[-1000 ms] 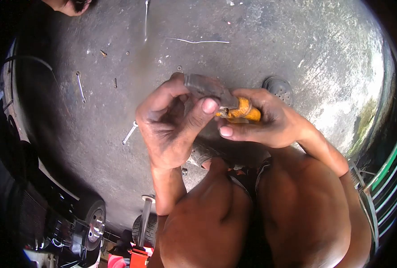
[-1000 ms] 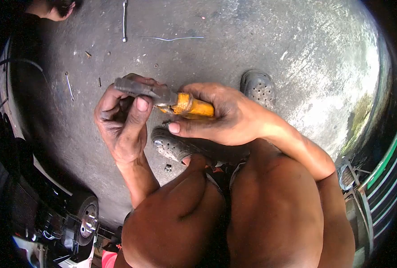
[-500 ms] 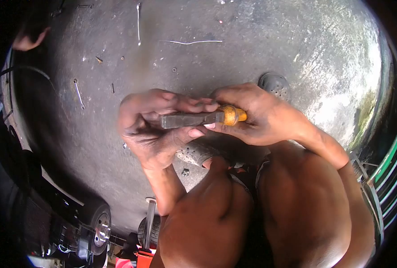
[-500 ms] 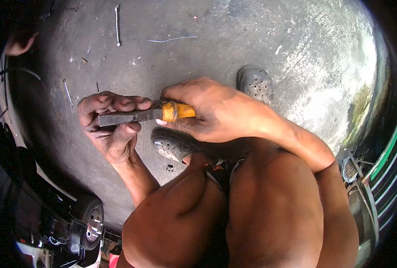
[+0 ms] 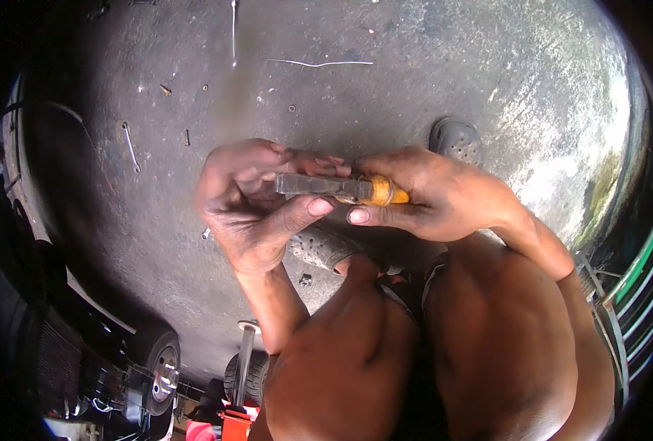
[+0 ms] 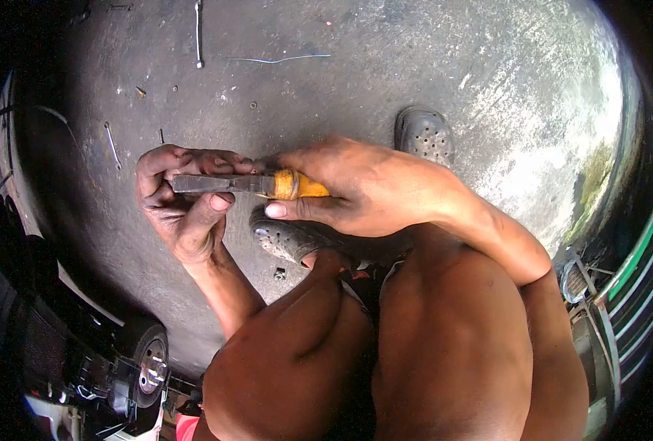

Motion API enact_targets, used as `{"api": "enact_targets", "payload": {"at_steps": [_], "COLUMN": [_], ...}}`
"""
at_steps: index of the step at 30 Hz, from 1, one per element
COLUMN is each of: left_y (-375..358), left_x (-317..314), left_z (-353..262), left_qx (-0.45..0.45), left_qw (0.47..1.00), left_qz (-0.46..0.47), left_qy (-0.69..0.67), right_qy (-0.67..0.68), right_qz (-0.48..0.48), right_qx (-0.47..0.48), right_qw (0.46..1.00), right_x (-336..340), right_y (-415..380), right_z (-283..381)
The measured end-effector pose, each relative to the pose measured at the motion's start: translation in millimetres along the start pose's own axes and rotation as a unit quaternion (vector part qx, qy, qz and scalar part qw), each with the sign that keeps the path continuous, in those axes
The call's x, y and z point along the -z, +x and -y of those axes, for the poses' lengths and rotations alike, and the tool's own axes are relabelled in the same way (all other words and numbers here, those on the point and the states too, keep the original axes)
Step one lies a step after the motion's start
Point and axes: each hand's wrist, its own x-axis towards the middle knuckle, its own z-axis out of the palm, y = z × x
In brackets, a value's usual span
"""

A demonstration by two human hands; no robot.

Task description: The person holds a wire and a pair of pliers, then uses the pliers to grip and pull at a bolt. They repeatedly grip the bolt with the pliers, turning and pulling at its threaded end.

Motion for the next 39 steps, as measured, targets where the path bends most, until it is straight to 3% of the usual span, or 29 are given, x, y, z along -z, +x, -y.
{"api": "enact_targets", "payload": {"at_steps": [10,19,22,28,31,39], "left_y": [4,4,4,5,6,5], "left_x": [-4,-3,-1,-2,-1,1], "left_z": [0,1,3,0,1,-3], "left_qx": [0.016,0.022,0.012,0.030,0.023,0.038], "left_qw": [0.999,0.999,0.999,0.999,0.999,0.999], "left_qz": [-0.026,-0.031,-0.032,-0.020,-0.024,-0.010], "left_qy": [-0.039,-0.037,-0.027,-0.021,-0.022,0.000], "right_qy": [-0.016,0.042,0.123,0.135,0.038,0.137], "right_qz": [-0.067,-0.005,0.055,0.010,-0.006,0.039], "right_qx": [0.051,-0.013,-0.102,-0.038,-0.005,-0.053], "right_qw": [0.996,0.999,0.986,0.990,0.999,0.988], "right_x": [-8,1,5,-3,-4,-1], "right_y": [6,7,9,9,8,9], "right_z": [-7,2,5,-3,-2,2]}}
